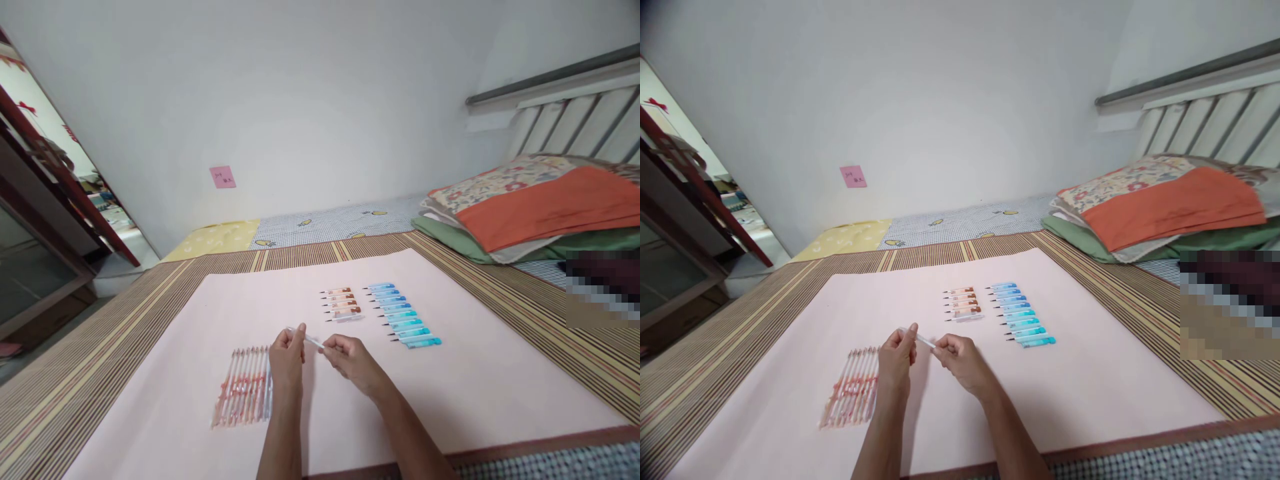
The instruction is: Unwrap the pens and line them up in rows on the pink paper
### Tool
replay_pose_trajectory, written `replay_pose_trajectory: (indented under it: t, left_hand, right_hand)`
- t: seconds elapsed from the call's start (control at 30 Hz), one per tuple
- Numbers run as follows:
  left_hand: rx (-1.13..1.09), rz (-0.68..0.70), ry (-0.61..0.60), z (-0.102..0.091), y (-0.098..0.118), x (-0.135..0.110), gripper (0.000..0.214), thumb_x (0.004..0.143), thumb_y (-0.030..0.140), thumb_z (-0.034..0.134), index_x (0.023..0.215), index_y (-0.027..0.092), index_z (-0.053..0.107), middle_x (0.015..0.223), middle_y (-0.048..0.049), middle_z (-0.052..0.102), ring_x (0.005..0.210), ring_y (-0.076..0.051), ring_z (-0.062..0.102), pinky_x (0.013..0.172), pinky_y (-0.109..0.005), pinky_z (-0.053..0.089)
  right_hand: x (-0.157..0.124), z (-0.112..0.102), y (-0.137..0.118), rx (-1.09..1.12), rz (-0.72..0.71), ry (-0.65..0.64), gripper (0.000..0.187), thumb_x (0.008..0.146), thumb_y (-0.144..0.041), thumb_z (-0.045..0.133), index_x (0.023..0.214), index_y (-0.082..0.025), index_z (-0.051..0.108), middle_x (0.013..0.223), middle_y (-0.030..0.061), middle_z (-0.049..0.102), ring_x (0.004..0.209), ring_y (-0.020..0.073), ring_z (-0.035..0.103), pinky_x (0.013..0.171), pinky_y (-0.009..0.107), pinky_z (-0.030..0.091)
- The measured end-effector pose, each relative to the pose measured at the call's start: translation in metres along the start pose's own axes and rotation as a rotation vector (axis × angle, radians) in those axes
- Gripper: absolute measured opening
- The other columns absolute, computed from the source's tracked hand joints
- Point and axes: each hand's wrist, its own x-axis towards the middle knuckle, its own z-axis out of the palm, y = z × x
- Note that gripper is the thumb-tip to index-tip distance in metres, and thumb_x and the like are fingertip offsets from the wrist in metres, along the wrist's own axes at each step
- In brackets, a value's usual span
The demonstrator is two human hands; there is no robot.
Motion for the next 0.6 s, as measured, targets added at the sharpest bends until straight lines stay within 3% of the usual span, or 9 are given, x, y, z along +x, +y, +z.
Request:
replay_pose_trajectory:
  t: [0.2, 0.6]
  left_hand:
    - [-0.12, -0.079, 0.033, -0.004, 0.003, 0.001, 0.05, 0.071, 0.053, 0.081, 0.057, 0.021, 0.045, 0.045, 0.0079, 0.048, 0.041, -0.007, 0.037, 0.043, -0.02, 0.028]
    - [-0.236, -0.152, 0.144, -0.006, 0.0, 0.009, 0.049, 0.055, 0.051, 0.089, 0.06, 0.019, 0.052, 0.049, 0.0027, 0.06, 0.039, -0.009, 0.051, 0.039, -0.02, 0.031]
  right_hand:
    - [-0.001, -0.007, 0.004, 0.044, 0.017, -0.033, 0.036, 0.084, -0.054, 0.07, 0.082, -0.019, 0.062, 0.068, -0.0025, 0.059, 0.052, 0.0073, 0.037, 0.048, 0.023, 0.023]
    - [0.001, -0.015, 0.01, 0.041, 0.02, 0.025, 0.034, 0.079, -0.051, 0.076, 0.082, -0.019, 0.066, 0.063, -0.0036, 0.056, 0.052, 0.0071, 0.036, 0.048, 0.023, 0.023]
